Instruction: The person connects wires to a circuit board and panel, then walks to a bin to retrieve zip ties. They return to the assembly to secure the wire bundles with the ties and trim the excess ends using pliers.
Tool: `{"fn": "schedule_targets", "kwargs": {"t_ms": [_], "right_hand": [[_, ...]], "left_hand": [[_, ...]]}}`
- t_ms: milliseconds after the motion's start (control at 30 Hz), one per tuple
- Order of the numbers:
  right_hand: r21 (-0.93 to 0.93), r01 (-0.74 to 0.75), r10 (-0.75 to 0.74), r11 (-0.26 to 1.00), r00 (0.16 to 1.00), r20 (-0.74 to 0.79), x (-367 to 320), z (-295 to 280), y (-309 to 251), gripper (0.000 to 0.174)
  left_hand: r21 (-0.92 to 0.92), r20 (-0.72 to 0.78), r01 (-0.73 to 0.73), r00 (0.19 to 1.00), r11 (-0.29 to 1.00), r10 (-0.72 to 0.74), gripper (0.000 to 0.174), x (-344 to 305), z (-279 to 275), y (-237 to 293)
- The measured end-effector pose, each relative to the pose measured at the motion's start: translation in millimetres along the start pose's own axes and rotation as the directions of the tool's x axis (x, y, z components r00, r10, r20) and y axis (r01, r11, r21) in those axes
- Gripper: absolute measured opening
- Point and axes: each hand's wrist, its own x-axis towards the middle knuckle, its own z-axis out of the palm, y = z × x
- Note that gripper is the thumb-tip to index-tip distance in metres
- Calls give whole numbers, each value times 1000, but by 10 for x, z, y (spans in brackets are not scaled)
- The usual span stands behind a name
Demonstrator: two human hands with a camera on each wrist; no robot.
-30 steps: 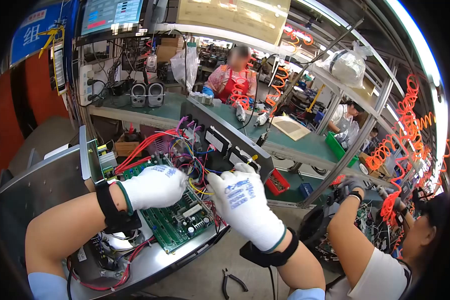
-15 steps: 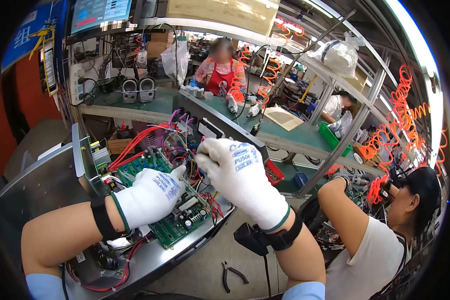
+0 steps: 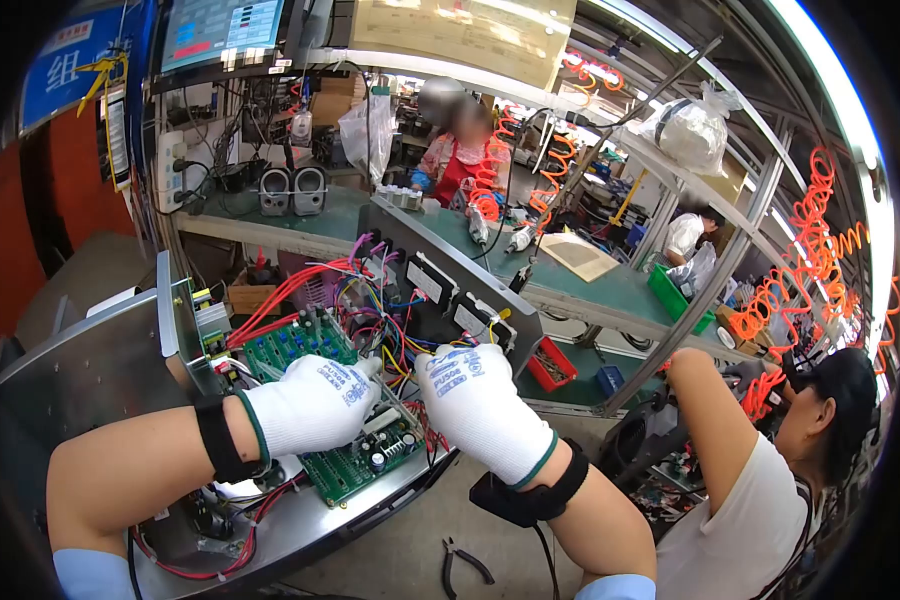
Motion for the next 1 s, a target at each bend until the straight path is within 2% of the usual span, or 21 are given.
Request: {"fn": "schedule_targets", "kwargs": {"t_ms": [33, 67, 100, 167, 233, 300, 367, 400, 467, 500, 533, 567, 633, 667, 700, 767, 833, 967, 1000], "right_hand": [[-52, 34, -30, 998, 997, 69, -6, 15, -1, 18], [-94, 49, -51, 994, 998, -27, 8, 137, 33, 19], [-90, 45, -48, 995, 998, -29, 16, 126, 30, 19], [21, -1, -1, 1000, 997, 71, 52, 82, 12, 20], [18, 14, -15, 1000, 998, 60, 47, 86, 37, 22], [14, 33, -34, 999, 998, 53, 64, 114, 17, 24], [-96, -71, 80, 993, 992, 93, 125, 186, -25, 25], [-97, -69, 79, 993, 992, 97, 137, 204, -23, 25], [-97, -35, 41, 995, 997, 60, 178, 204, -8, 22], [-102, -31, 38, 994, 997, 62, 185, 168, -9, 22], [-32, -45, 44, 998, 999, -13, 176, 111, -17, 22], [40, -54, 57, 998, 995, -86, 171, 80, -18, 23], [61, -45, 51, 997, 993, -105, 181, 72, -1, 20], [81, -25, 36, 996, 990, -134, 188, 51, 6, 20], [101, -5, 21, 995, 986, -166, 194, 35, 13, 21], [108, -9, 29, 994, 982, -184, 192, 26, 17, 20], [139, -12, 37, 990, 984, -176, 157, 4, 19, 20], [165, -45, 69, 985, 988, -141, 52, -108, -26, 26], [220, 48, 18, 974, 958, -287, 25, -190, -53, 25]], "left_hand": [[5, 3, -1, 1000, 1000, 1, 27, -10, 0, 0], [-6, 28, -7, 1000, 1000, 7, 26, -15, -2, 1], [-17, 51, -11, 999, 1000, 12, 26, -14, -2, 3], [-59, 51, 35, 998, 998, -31, 24, -4, -32, 16], [-104, 35, 112, 993, 988, -109, 21, -60, -158, 42], [-113, 31, 102, 995, 988, -100, 20, -55, -125, 21], [-122, 26, 92, 996, 988, -89, 19, -59, -108, 10], [-124, 3, 46, 999, 991, -46, 19, -64, -107, 15], [-126, -23, 1, 1000, 992, -4, 19, -41, -50, 16], [-87, -106, -76, 992, 993, 66, 20, -8, 5, 25], [-42, -185, -149, 973, 988, 139, 22, 15, 49, 31], [-48, -187, -150, 973, 988, 138, 22, 49, 94, 47], [-130, -29, 46, 998, 990, -50, 26, 100, 22, 126], [-159, -28, 81, 996, 984, -87, 27, 117, 13, 124], [-162, -28, 79, 996, 984, -84, 27, 128, -5, 113], [-25, 2, 6, 1000, 1000, -6, 23, 141, -41, 93], [-59, -48, -11, 999, 998, 8, 22, 133, 14, 24], [-137, 4, -64, 998, 989, 65, 24, 141, 64, -67], [-131, -60, -80, 996, 988, 72, 25, 125, 88, -69]]}}
